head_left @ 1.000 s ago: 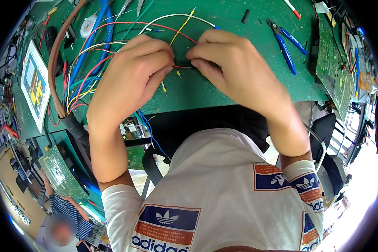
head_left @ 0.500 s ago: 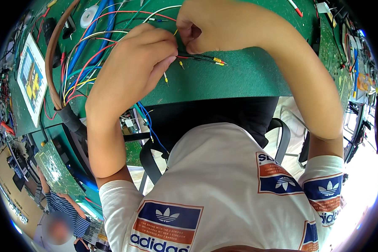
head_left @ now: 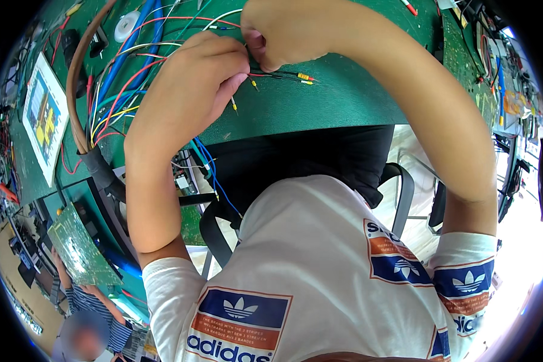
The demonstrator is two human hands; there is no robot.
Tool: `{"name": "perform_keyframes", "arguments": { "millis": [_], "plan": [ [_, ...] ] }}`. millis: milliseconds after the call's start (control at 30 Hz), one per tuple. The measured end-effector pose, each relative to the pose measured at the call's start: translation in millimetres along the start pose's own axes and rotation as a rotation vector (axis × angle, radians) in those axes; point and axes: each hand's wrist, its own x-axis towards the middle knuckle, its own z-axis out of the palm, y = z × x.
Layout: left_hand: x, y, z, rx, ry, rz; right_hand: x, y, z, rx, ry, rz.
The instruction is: The person uses a heat gun to apply heat to wire connections and then uses wire strippers and pliers to manipulate electrical wires at a repair bench.
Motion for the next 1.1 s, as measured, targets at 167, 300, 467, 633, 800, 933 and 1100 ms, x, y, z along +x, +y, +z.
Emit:
{"name": "perform_keyframes", "arguments": {
  "millis": [167,300,467,633,800,933,1100],
  "plan": [
    [0,1,1,-0.026,0.024,0.006,8,0,4,-0.094,-0.008,0.024],
    [0,1,1,-0.079,0.052,0.021,6,2,4,-0.049,-0.008,0.045],
    [5,8,-6,-0.118,0.007,-0.098,3,0,-12,-0.011,-0.143,0.078],
    [12,17,9,-0.053,0.050,-0.257,5,-8,1,-0.128,0.013,0.139],
    [14,23,16,0.087,0.059,-0.183,12,7,18,-0.114,0.143,0.128],
    [13,23,17,0.106,0.040,-0.169,-6,15,22,-0.021,0.247,0.062],
    [18,23,12,0.133,-0.011,-0.063,-34,20,40,0.136,0.506,-0.122]
  ]
}}
